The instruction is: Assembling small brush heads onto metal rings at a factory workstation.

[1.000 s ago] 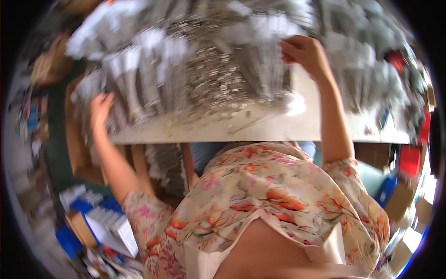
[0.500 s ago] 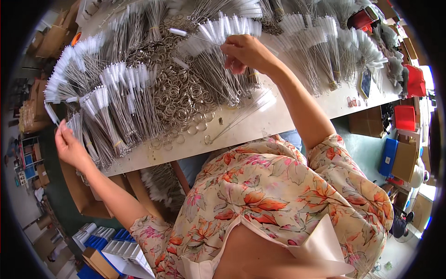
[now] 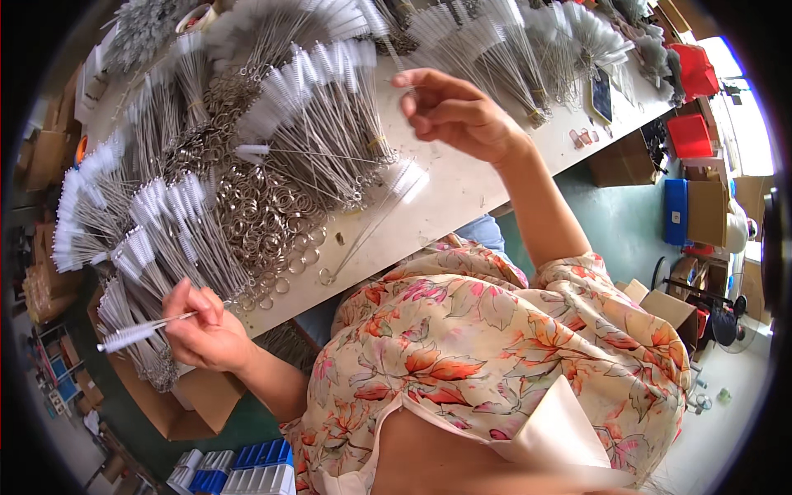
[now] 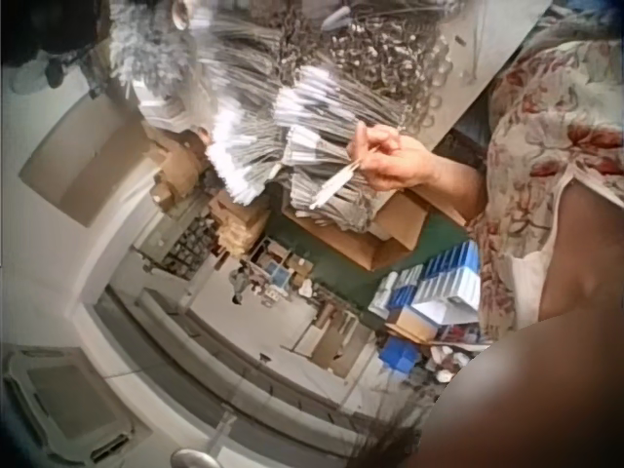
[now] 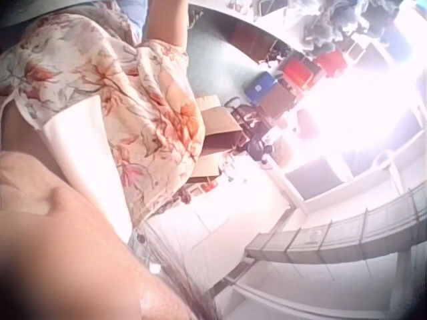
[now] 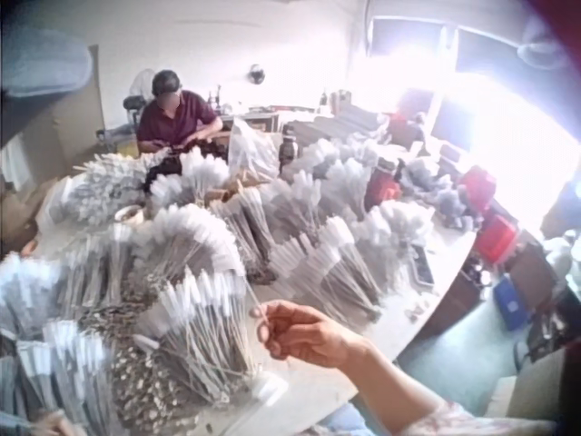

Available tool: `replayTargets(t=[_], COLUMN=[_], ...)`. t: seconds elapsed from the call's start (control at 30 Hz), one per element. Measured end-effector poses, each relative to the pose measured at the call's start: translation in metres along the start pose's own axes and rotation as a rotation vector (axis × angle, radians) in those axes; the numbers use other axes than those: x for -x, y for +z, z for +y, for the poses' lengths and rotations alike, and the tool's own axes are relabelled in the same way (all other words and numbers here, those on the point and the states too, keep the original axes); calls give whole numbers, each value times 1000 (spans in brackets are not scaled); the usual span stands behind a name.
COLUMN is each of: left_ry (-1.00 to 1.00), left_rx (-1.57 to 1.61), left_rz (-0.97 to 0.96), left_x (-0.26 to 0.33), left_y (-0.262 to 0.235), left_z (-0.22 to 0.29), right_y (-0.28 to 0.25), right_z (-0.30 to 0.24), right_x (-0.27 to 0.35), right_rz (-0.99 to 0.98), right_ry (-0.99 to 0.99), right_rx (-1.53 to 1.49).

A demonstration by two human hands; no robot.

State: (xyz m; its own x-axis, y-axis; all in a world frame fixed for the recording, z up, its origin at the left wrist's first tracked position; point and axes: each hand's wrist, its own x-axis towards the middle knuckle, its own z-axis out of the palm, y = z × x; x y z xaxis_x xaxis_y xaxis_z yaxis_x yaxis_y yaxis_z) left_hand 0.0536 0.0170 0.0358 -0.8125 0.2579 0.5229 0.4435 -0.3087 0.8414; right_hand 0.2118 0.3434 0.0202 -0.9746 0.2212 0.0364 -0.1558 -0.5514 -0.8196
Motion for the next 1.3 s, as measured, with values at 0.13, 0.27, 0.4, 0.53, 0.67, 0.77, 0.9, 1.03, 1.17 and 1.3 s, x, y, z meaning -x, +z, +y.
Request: replayTargets(t=[0.13, 0.27, 0.4, 0.53, 0.67, 0.77, 0.9, 1.03, 1.17, 1.3], left_ry=[69, 103, 99, 107, 39, -57, -176, -233, -270, -310], left_rx=[-57, 98, -137, 87, 119, 226, 548, 576, 580, 580], left_rz=[81, -32, 65, 84, 176, 144, 110, 56, 52, 79], left_x=[11, 40, 69, 49, 29, 14, 2, -6, -7, -7], left_y=[-6, -13, -8, -22, -24, -14, -23, -13, 1, 4], left_z=[-3, -26, -52, -43, -36, -27, -24, -31, -25, -33], right_y=[-27, -30, -46, -74, -89, -104, -103, -93, -100, -94], right_z=[-27, -24, -28, -47, -55, -59, -60, -58, -38, -47], right_x=[18, 11, 4, 5, -2, 4, 3, 0, -15, -5], right_rz=[293, 454, 593, 1028, 997, 968, 848, 799, 826, 774], right_ry=[144, 15, -34, 68, 147, 57, 85, 61, -2, 30], right_rx=[278, 906, 1514, 1853, 1807, 1751, 1811, 1842, 2011, 2016])
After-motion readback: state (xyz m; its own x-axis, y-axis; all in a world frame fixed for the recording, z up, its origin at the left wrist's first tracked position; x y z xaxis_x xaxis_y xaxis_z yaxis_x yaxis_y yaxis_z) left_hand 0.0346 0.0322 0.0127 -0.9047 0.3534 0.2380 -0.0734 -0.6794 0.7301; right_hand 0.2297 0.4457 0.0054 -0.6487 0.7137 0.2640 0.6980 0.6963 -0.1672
